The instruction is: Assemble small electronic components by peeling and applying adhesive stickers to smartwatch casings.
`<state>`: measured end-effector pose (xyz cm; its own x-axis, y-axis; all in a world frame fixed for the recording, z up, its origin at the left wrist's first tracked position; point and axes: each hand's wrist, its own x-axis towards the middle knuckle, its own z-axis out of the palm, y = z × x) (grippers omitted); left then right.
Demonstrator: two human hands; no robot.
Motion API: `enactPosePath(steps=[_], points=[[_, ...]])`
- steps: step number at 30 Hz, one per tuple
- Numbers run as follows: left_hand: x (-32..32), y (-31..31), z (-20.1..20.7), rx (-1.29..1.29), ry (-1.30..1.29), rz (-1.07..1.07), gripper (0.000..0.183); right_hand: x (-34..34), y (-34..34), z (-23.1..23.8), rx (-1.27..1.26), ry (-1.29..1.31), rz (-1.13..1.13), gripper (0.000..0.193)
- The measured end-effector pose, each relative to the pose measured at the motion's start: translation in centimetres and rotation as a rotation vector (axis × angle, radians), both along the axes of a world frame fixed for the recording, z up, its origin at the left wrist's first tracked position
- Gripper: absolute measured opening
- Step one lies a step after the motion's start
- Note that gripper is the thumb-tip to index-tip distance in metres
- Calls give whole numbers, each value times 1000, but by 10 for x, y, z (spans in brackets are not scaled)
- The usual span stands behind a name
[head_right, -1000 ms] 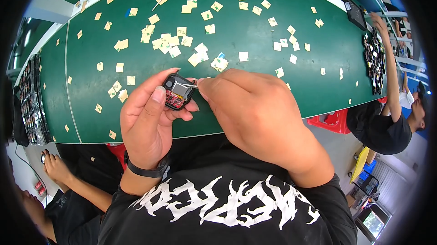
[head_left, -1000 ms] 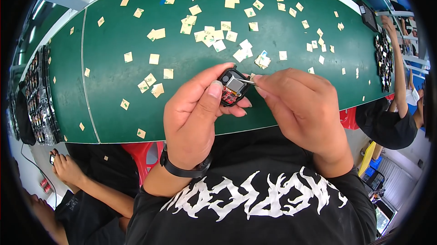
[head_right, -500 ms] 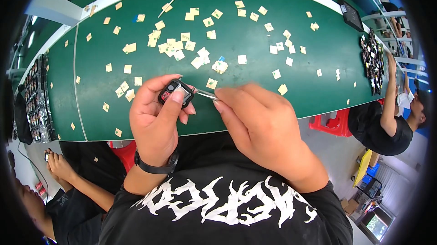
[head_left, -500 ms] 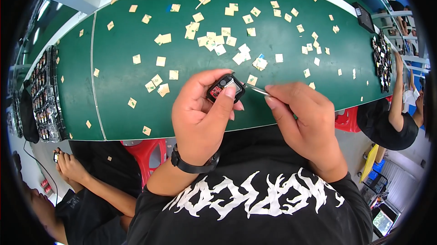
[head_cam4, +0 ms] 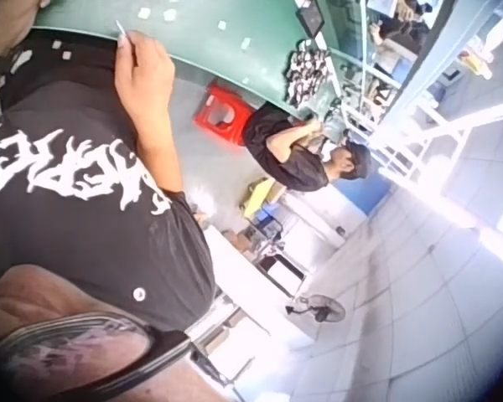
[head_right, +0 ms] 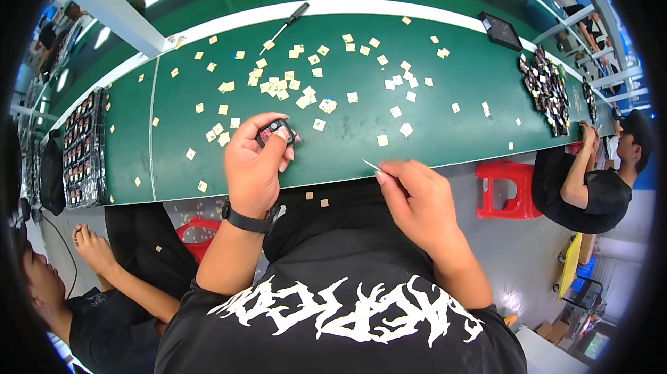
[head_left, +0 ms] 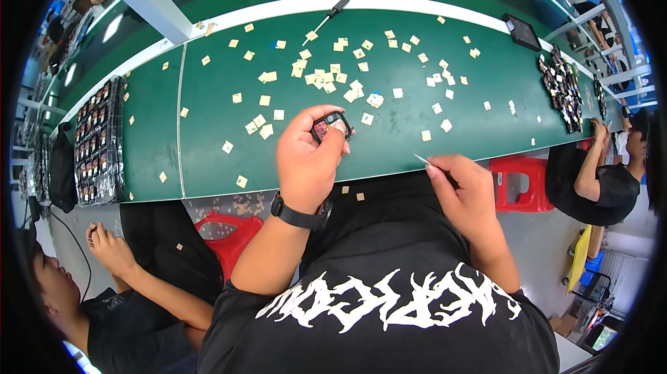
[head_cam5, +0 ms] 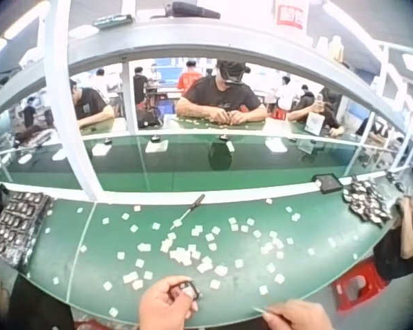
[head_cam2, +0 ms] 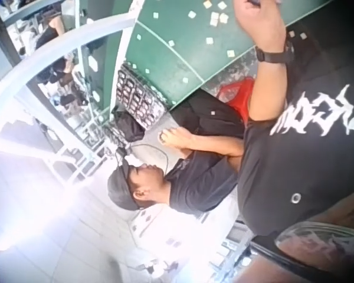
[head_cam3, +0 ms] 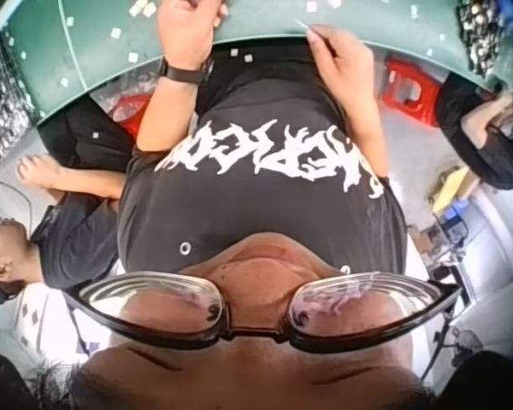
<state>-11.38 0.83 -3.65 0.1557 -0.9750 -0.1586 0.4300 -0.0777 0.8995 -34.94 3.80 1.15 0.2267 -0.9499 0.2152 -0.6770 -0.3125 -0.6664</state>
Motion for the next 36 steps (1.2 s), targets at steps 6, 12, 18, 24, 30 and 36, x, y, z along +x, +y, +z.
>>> enactPosePath(steps=[6, 12, 18, 24, 30, 36], points=[[-2, 2, 2, 14, -6, 2, 20, -19, 12, -5, 62, -50, -52, 9], [-2, 5, -1, -19, -64, 27, 23, -31, -2, 5, 104, -119, -30, 9], [-1, 10, 2, -63, -54, 130, 27, -56, -38, 12, 149, -151, -98, 12], [43, 15, 13, -59, -363, 383, 27, -132, -77, 8, 140, -277, -287, 17], [222, 30, -26, 167, -1190, 718, 29, -237, -110, 6, 44, 7, -719, 28], [282, 11, -24, 295, -1478, 646, 32, -290, -123, -22, -182, 207, -894, 23]])
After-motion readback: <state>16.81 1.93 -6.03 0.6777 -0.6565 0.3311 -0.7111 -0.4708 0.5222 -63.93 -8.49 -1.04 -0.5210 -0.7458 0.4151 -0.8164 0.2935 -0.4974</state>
